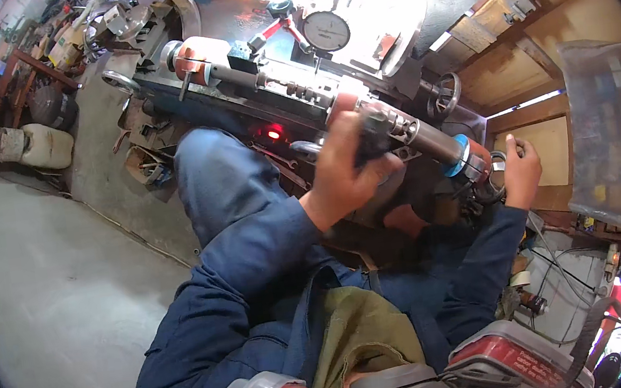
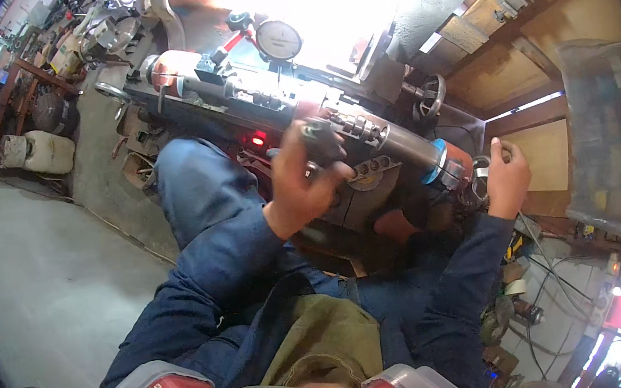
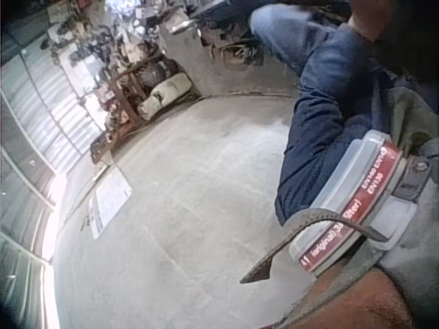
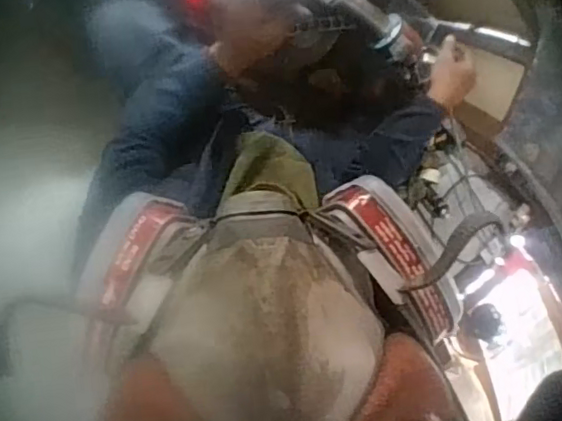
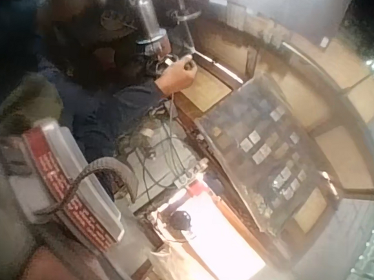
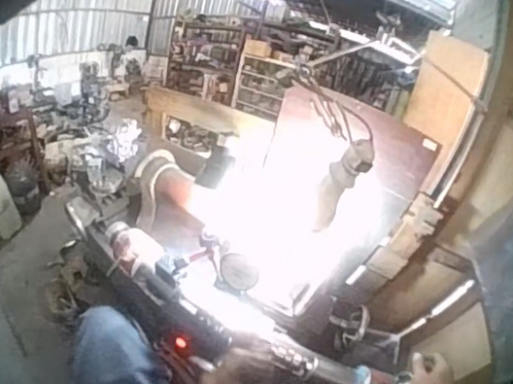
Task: The person works on a metal workpiece held in a lathe, using a dial indicator to check alignment, turning a handle to move the carriage, and handling a small screwdriver and a metal rod.
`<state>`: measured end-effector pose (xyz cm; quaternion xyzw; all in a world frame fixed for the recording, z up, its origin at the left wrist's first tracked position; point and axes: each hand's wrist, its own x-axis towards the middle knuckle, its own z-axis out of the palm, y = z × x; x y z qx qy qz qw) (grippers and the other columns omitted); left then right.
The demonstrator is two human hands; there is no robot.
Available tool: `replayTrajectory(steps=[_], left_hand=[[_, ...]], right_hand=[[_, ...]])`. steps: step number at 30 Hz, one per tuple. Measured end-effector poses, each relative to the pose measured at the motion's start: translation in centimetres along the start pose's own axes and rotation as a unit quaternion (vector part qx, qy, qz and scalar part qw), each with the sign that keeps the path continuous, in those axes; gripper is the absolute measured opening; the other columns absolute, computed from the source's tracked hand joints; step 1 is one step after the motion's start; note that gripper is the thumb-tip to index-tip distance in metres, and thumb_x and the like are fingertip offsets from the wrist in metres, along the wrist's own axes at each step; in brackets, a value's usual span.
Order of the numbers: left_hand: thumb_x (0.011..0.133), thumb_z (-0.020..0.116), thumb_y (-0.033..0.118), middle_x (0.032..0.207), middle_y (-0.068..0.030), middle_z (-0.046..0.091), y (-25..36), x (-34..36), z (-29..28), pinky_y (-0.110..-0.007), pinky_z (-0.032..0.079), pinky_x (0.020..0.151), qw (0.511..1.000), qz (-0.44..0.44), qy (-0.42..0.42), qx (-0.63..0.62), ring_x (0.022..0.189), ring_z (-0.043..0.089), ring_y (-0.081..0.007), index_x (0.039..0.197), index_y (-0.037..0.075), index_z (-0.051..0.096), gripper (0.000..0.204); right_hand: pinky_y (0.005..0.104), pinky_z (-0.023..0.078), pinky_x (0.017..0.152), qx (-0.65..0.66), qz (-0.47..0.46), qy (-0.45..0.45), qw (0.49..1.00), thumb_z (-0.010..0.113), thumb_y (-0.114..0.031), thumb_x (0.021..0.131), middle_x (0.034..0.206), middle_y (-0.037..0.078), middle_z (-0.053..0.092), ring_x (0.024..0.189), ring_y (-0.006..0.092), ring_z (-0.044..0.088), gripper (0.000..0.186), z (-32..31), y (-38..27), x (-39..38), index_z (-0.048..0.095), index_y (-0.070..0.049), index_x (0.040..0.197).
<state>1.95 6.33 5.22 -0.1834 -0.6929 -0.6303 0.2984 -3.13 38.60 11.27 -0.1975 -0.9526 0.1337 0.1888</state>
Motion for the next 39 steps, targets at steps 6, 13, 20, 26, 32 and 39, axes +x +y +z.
replayTrajectory(steps=[6, 13, 20, 26, 32, 39], left_hand=[[0.075, 0.082, 0.026, 0.104, -0.0186, 0.064, 1.2, -2.5, 2.5, -0.037, 0.053, 0.081, 0.988, -0.088, -0.101, -0.083, 0.095, 0.067, -0.0328, 0.126, 0.002, 0.044, 0.067], [0.079, 0.077, 0.014, 0.1, -0.015, 0.067, 1.6, -3.0, 2.2, -0.034, 0.054, 0.073, 0.988, -0.101, -0.106, -0.043, 0.086, 0.068, -0.02, 0.112, 0.003, 0.052, 0.043], [0.097, 0.058, 0.015, 0.104, -0.0034, 0.049, -2.0, -3.6, 1.2, -0.022, 0.039, 0.084, 0.884, -0.338, 0.258, -0.196, 0.093, 0.048, -0.0091, 0.113, 0.003, 0.043, 0.025], [0.098, 0.058, 0.02, 0.098, -0.0029, 0.055, -6.4, -1.1, -1.0, -0.023, 0.042, 0.067, 0.856, -0.37, 0.248, -0.261, 0.079, 0.05, -0.007, 0.118, 0.001, 0.049, 0.029], [0.096, 0.062, 0.02, 0.074, 0.0051, 0.05, -6.3, -0.4, -1.9, -0.021, 0.036, 0.052, 0.847, -0.38, 0.234, -0.29, 0.059, 0.045, -0.0046, 0.107, 0.007, 0.055, 0.018], [0.098, 0.057, 0.015, 0.075, 0.003, 0.049, -7.0, -0.4, -2.2, -0.022, 0.039, 0.054, 0.849, -0.377, 0.194, -0.316, 0.06, 0.046, -0.0067, 0.107, 0.012, 0.045, 0.015]], right_hand=[[0.0384, 0.05, 0.081, 0.143, -0.14, 0.121, 0.972, 0.062, -0.036, 0.091, 0.096, 0.015, 0.07, 0.089, 0.0274, 0.066, 0.038, -1.4, -4.0, -2.8, 0.067, -0.002, 0.108], [0.0357, 0.048, 0.088, 0.421, -0.252, -0.262, 0.831, 0.061, -0.02, 0.093, 0.106, 0.014, 0.068, 0.101, 0.0221, 0.063, 0.033, -1.0, -10.6, -12.1, 0.055, -0.001, 0.119], [0.0326, 0.051, 0.077, 0.454, -0.252, -0.096, 0.849, 0.063, -0.025, 0.093, 0.098, 0.013, 0.069, 0.084, 0.0211, 0.066, 0.042, -0.2, -14.7, -7.3, 0.044, -0.003, 0.122], [0.0405, 0.051, 0.069, 0.316, -0.342, -0.127, 0.876, 0.063, -0.027, 0.093, 0.085, 0.02, 0.064, 0.079, 0.0369, 0.066, 0.043, 2.3, -16.5, -5.5, 0.041, -0.005, 0.123], [0.0443, 0.05, 0.069, 0.278, -0.341, -0.151, 0.885, 0.062, -0.027, 0.093, 0.084, 0.023, 0.063, 0.078, 0.0422, 0.065, 0.042, 3.1, -17.3, -5.9, 0.041, -0.004, 0.122], [0.042, 0.051, 0.073, 0.241, -0.335, -0.152, 0.898, 0.061, -0.026, 0.094, 0.091, 0.022, 0.064, 0.084, 0.04, 0.066, 0.04, 2.8, -17.5, -6.6, 0.042, -0.004, 0.121]])
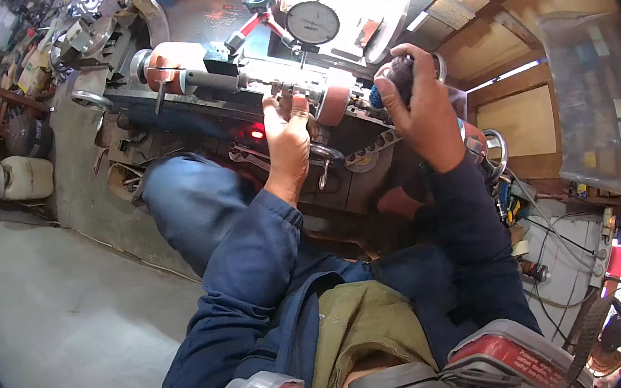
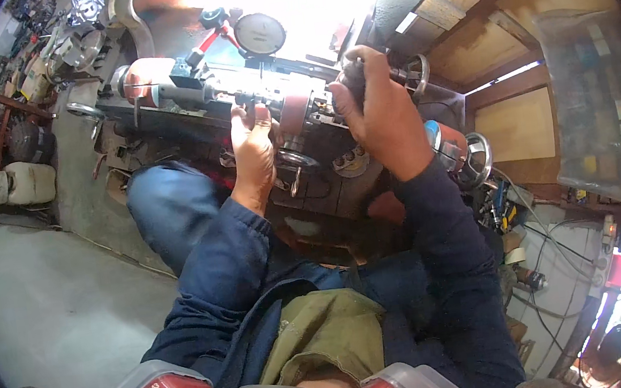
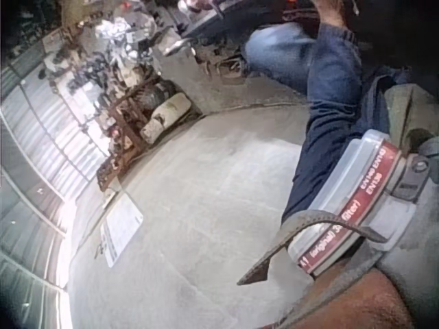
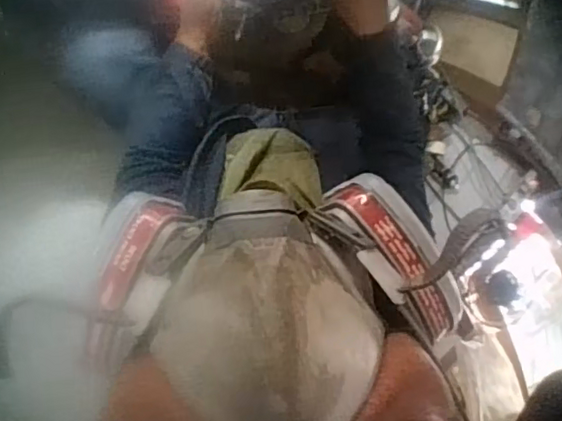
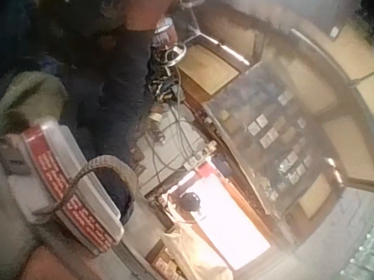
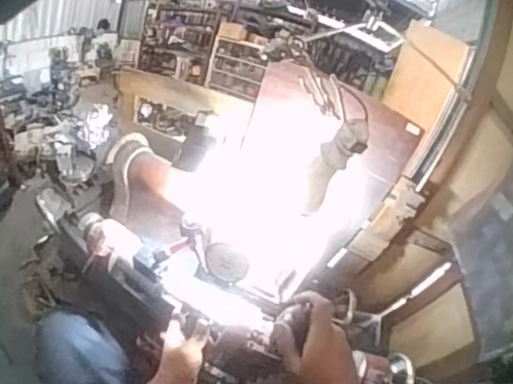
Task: The person works on a metal workpiece held in a lathe, using a dial indicator to check alignment, turning a handle to move the carriage, and handling a small screwdriver and a metal rod.
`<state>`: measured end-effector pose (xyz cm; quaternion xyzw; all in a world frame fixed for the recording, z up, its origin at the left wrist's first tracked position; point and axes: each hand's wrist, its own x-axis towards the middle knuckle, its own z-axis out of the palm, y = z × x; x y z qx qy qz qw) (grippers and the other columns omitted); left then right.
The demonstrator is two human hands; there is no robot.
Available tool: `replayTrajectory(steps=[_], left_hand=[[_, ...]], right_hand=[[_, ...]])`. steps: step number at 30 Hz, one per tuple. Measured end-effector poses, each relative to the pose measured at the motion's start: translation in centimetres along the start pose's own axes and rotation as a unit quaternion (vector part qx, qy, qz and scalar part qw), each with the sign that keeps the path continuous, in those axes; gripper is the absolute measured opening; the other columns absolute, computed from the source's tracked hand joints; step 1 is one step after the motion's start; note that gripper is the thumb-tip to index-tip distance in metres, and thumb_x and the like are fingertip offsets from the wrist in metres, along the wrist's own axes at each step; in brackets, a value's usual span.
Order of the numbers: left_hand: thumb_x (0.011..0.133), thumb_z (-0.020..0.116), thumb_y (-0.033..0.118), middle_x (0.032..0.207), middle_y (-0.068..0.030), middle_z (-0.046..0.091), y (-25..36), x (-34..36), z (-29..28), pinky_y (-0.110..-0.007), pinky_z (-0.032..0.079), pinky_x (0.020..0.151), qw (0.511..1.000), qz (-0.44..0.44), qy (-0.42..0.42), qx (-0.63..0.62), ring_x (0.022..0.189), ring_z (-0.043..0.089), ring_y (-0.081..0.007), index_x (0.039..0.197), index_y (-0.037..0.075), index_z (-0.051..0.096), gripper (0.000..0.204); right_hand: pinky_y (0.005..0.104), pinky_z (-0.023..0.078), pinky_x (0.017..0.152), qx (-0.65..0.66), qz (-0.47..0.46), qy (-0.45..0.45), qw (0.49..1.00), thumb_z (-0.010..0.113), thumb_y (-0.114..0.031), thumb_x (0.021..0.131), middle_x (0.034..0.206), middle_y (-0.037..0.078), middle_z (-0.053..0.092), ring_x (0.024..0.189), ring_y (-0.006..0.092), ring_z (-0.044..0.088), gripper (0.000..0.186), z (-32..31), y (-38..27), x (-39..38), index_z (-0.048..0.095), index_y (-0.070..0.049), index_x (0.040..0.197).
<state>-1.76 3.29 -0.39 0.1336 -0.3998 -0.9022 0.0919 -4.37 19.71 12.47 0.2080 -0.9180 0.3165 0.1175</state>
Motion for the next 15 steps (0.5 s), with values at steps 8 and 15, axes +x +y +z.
replayTrajectory(steps=[8, 15], left_hand=[[0.098, 0.056, 0.016, 0.081, 0.0016, 0.051, 0.1, 0.2, -0.1, -0.022, 0.038, 0.056, 1.0, 0.009, -0.008, -0.011, 0.062, 0.045, -0.0067, 0.114, 0.01, 0.044, 0.02], [0.099, 0.054, 0.015, 0.089, 0.0022, 0.052, -0.2, 0.3, -0.4, -0.021, 0.039, 0.057, 0.999, 0.026, -0.028, 0.011, 0.067, 0.046, -0.0045, 0.124, 0.008, 0.042, 0.029]], right_hand=[[0.0384, 0.052, 0.07, -0.008, -0.007, 0.009, 1.0, 0.062, -0.02, 0.093, 0.089, 0.017, 0.066, 0.079, 0.0304, 0.068, 0.04, 0.2, -0.2, 0.0, 0.04, -0.004, 0.122], [0.0376, 0.052, 0.07, 0.02, 0.002, 0.018, 1.0, 0.062, -0.019, 0.093, 0.09, 0.017, 0.067, 0.081, 0.0289, 0.069, 0.04, 0.5, 0.2, -0.4, 0.039, -0.004, 0.122]])
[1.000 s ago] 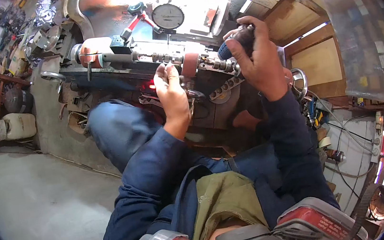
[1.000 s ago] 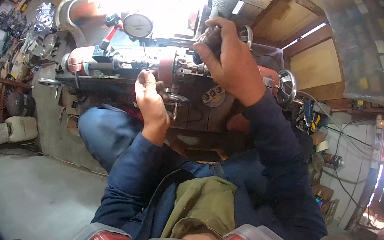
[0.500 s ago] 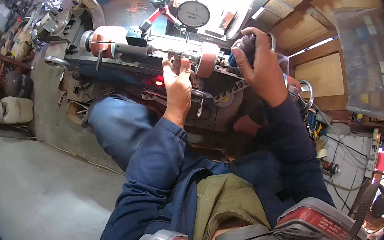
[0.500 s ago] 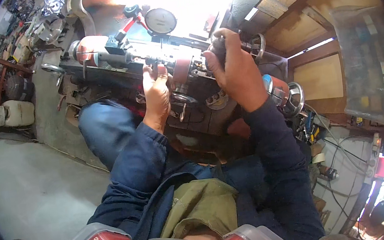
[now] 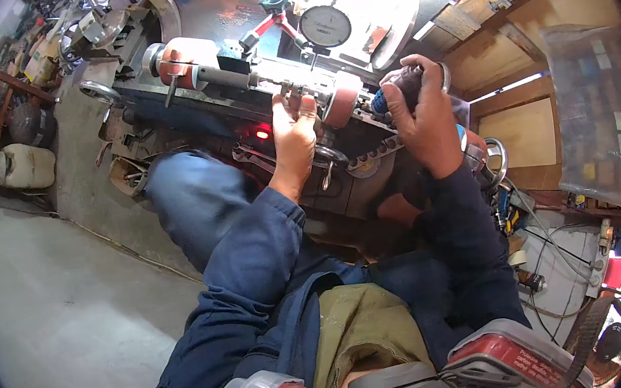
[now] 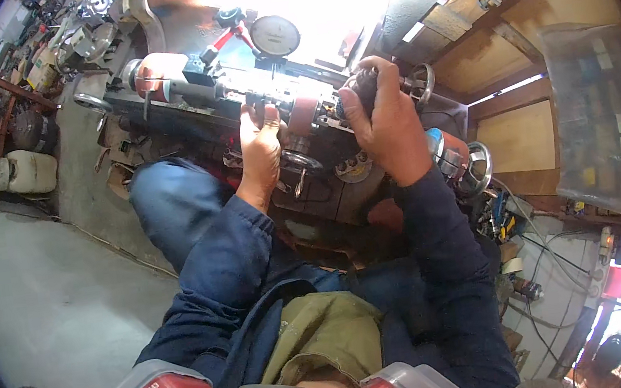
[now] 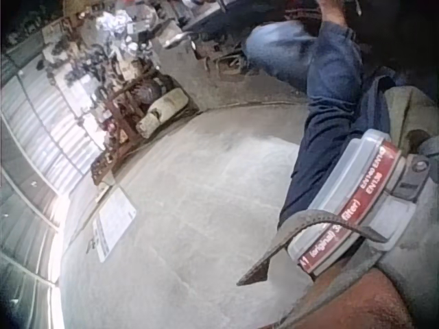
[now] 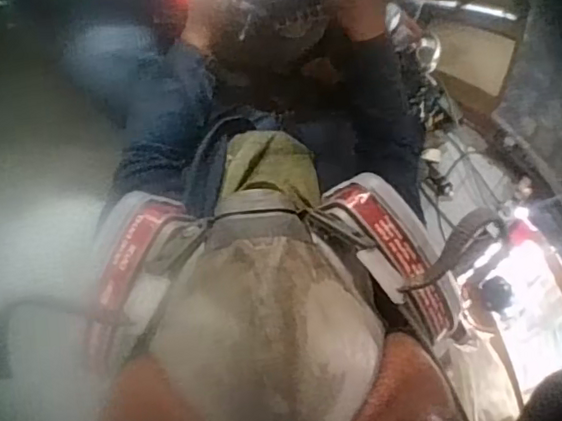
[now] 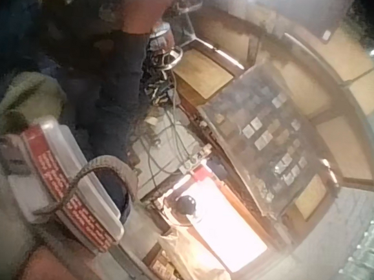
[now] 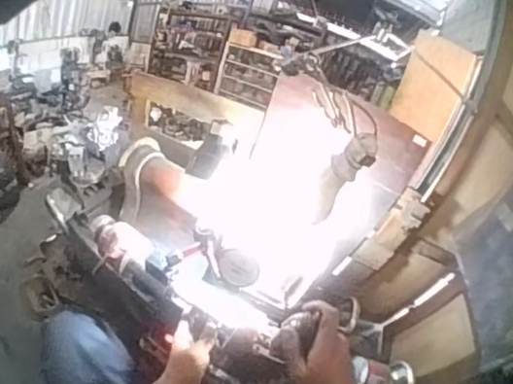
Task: The person works on a metal workpiece held in a lathe, using a dial indicator to check alignment, turning a handle to move the carriage, and handling a small screwdriver and a metal rod.
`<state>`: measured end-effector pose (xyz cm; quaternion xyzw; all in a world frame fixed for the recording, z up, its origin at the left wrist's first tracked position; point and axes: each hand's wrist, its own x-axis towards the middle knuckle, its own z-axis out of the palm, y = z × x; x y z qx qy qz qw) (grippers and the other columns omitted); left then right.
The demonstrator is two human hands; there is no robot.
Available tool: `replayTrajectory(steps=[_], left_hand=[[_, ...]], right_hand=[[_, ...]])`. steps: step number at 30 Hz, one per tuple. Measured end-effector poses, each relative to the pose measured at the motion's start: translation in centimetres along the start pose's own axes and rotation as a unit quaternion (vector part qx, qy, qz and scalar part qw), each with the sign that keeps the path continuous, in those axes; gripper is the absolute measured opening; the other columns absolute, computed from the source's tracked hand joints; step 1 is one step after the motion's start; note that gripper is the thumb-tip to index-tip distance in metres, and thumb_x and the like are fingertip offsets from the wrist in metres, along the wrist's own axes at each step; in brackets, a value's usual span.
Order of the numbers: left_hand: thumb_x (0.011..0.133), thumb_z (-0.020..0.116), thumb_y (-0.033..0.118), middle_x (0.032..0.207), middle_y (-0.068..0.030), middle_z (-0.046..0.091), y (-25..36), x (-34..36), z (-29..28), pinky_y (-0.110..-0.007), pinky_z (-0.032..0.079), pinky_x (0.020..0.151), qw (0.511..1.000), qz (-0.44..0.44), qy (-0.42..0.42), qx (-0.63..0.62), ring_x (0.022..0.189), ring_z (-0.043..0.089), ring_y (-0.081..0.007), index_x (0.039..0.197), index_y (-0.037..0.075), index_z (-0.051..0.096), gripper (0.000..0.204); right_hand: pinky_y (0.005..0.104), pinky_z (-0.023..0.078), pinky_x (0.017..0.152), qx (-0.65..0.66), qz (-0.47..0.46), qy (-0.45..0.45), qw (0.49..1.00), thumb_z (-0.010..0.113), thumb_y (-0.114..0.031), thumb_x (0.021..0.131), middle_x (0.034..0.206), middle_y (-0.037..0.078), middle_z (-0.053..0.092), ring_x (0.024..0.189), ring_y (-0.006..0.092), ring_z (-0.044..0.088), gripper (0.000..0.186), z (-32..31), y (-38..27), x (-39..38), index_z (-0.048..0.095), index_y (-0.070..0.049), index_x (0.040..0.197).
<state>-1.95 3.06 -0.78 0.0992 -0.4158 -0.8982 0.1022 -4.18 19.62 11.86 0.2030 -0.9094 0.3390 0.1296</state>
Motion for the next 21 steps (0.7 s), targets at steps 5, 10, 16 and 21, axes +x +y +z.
replayTrajectory(steps=[5, 10, 16, 21], left_hand=[[0.099, 0.054, 0.017, 0.089, 0.0018, 0.052, -0.9, 0.4, -0.7, -0.021, 0.04, 0.059, 0.995, 0.046, 0.005, 0.083, 0.068, 0.047, -0.0046, 0.131, 0.005, 0.04, 0.037], [0.096, 0.062, 0.026, 0.098, -0.011, 0.067, 2.4, -0.3, 0.5, -0.032, 0.05, 0.072, 0.921, 0.099, 0.052, 0.372, 0.086, 0.064, -0.0206, 0.113, -0.009, 0.048, 0.041], [0.098, 0.052, 0.043, 0.086, -0.0167, 0.066, 6.2, -1.3, 0.3, -0.018, 0.03, 0.036, 0.988, -0.094, 0.045, 0.114, 0.042, 0.043, -0.0047, 0.117, -0.003, 0.048, 0.05], [0.099, 0.05, 0.04, 0.092, -0.0216, 0.069, 8.9, -2.4, 0.5, -0.017, 0.032, 0.036, 0.993, -0.102, 0.025, 0.052, 0.041, 0.043, -0.0056, 0.115, 0.0, 0.049, 0.043]], right_hand=[[0.0342, 0.053, 0.071, 0.186, -0.009, 0.19, 0.964, 0.056, -0.016, 0.095, 0.09, 0.013, 0.066, 0.076, 0.0204, 0.064, 0.026, -3.8, -1.5, -1.7, 0.046, -0.002, 0.114], [0.0301, 0.051, 0.069, 0.233, 0.139, 0.306, 0.913, 0.056, -0.007, 0.089, 0.086, 0.01, 0.061, 0.076, 0.0184, 0.061, 0.014, -12.5, 4.2, -7.5, 0.052, -0.003, 0.102], [0.0323, 0.049, 0.079, -0.111, 0.227, 0.095, 0.963, 0.059, -0.002, 0.085, 0.105, 0.011, 0.065, 0.087, 0.0202, 0.062, 0.031, -17.4, 12.2, -13.9, 0.061, -0.001, 0.116], [0.0341, 0.043, 0.095, -0.128, 0.343, -0.079, 0.927, 0.063, -0.006, 0.088, 0.121, 0.015, 0.063, 0.11, 0.0237, 0.059, 0.038, -16.2, 22.1, -19.3, 0.057, 0.0, 0.125]])
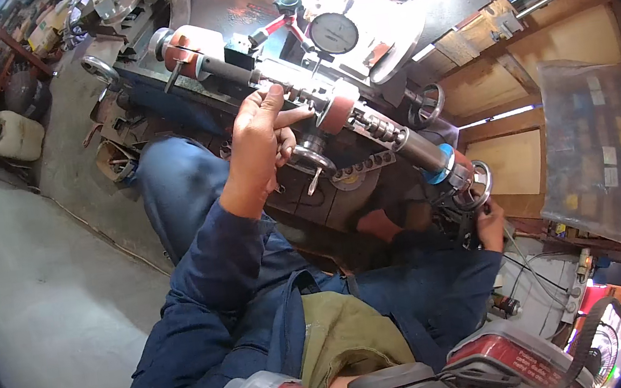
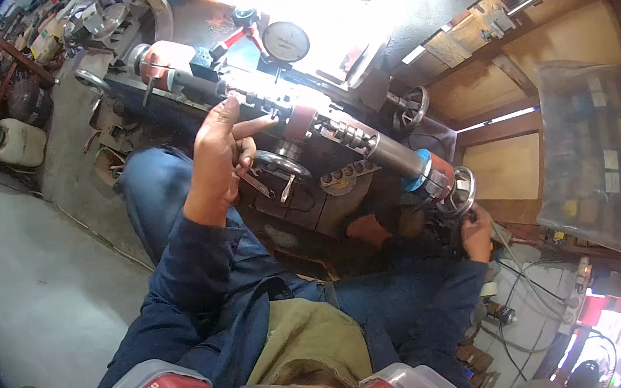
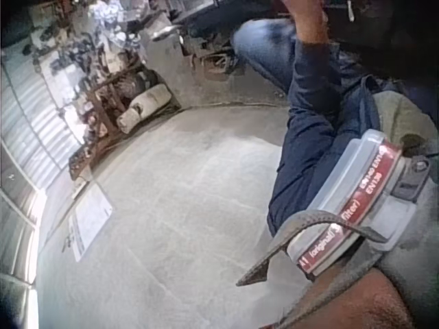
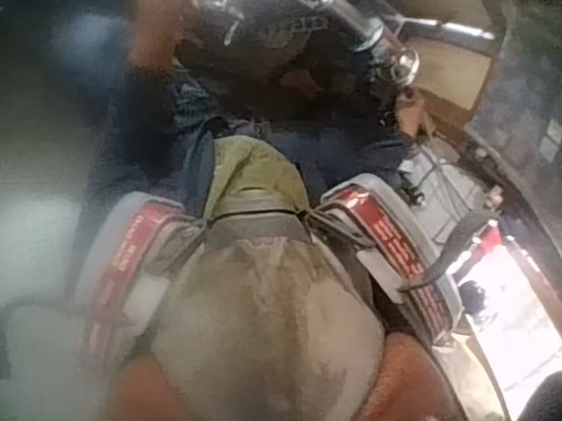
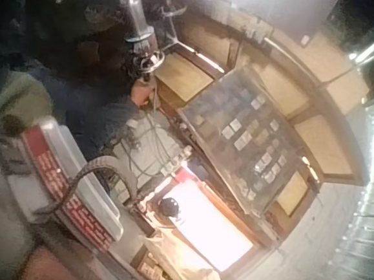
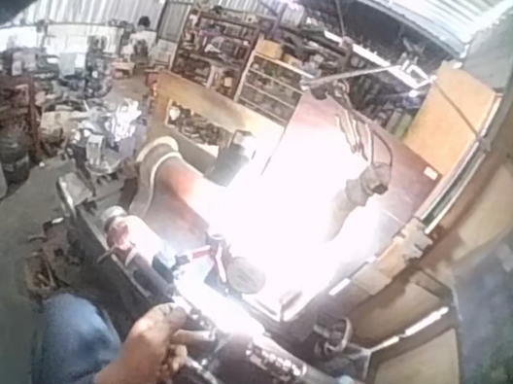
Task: The person works on a metal workpiece held in a lathe, using a dial indicator to check alignment, turning a handle to move the carriage, and handling a small screwdriver and a metal rod.
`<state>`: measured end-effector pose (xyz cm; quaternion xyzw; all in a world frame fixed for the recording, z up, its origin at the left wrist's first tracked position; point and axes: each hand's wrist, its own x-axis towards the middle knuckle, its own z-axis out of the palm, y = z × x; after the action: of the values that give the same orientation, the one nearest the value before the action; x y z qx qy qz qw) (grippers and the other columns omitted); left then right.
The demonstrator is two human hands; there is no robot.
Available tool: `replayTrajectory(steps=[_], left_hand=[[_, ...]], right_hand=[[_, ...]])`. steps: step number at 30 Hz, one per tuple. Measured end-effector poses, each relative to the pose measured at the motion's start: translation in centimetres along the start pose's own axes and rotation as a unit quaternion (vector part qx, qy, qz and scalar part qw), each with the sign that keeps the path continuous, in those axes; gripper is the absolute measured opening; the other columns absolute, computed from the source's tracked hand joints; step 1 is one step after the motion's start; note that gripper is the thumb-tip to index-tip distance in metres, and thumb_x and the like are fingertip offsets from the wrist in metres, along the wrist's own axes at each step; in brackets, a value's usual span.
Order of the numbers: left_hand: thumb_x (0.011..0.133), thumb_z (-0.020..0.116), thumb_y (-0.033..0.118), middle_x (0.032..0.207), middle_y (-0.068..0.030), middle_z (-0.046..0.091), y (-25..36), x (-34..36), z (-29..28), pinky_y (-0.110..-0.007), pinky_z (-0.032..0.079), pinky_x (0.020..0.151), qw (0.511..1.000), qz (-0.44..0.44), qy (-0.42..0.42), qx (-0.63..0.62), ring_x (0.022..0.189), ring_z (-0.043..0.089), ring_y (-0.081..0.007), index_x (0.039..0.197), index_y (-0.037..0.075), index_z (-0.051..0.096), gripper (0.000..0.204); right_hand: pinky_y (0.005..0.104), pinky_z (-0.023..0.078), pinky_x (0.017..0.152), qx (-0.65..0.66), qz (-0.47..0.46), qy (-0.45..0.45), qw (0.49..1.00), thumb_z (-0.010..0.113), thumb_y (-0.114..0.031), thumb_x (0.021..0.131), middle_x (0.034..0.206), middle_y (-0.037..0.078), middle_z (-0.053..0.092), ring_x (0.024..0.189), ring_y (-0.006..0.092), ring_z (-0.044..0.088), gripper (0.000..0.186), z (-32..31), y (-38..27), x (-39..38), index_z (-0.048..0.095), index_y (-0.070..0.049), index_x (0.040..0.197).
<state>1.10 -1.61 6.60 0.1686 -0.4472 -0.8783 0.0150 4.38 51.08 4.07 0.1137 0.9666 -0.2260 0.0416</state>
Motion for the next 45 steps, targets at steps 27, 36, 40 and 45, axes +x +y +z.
replayTrajectory(steps=[27, 36, 40, 45], left_hand=[[0.091, 0.064, 0.011, 0.09, -0.0013, 0.059, -4.4, 2.0, -0.3, -0.019, 0.037, 0.048, 0.998, 0.012, -0.03, -0.053, 0.058, 0.05, -0.0051, 0.11, 0.003, 0.051, 0.024], [0.093, 0.066, 0.022, 0.084, 0.001, 0.056, -6.3, 3.3, -0.7, -0.017, 0.032, 0.045, 0.991, 0.019, -0.127, -0.037, 0.06, 0.048, -0.0038, 0.111, 0.006, 0.051, 0.028], [0.095, 0.061, 0.021, 0.086, 0.002, 0.054, -6.9, 3.6, -1.1, -0.015, 0.036, 0.046, 0.987, -0.014, -0.117, -0.112, 0.062, 0.05, -0.004, 0.116, 0.008, 0.048, 0.028], [0.095, 0.061, 0.021, 0.091, 0.0002, 0.057, -6.2, 3.6, -0.5, -0.014, 0.04, 0.05, 0.982, 0.011, -0.158, -0.098, 0.065, 0.051, -0.0035, 0.12, 0.005, 0.047, 0.032]], right_hand=[[0.0361, 0.047, 0.086, 0.068, 0.024, 0.021, 0.997, 0.064, -0.022, 0.092, 0.101, 0.015, 0.069, 0.094, 0.0239, 0.063, 0.031, -0.4, -6.7, -4.2, 0.064, 0.003, 0.111], [0.0348, 0.048, 0.08, 0.232, 0.02, 0.208, 0.95, 0.059, -0.018, 0.093, 0.084, 0.01, 0.059, 0.078, 0.0211, 0.059, 0.041, -7.0, -11.3, -4.9, 0.05, 0.0, 0.128], [0.0412, 0.043, 0.098, 0.469, -0.26, 0.225, 0.814, 0.054, 0.003, 0.088, 0.102, 0.012, 0.057, 0.098, 0.0284, 0.059, 0.05, -6.3, -21.0, -5.0, 0.036, -0.003, 0.134], [0.0363, 0.048, 0.095, 0.438, -0.34, 0.031, 0.832, 0.058, 0.007, 0.087, 0.109, 0.015, 0.064, 0.107, 0.0264, 0.062, 0.038, -1.4, -28.5, -2.0, 0.047, 0.0, 0.123]])
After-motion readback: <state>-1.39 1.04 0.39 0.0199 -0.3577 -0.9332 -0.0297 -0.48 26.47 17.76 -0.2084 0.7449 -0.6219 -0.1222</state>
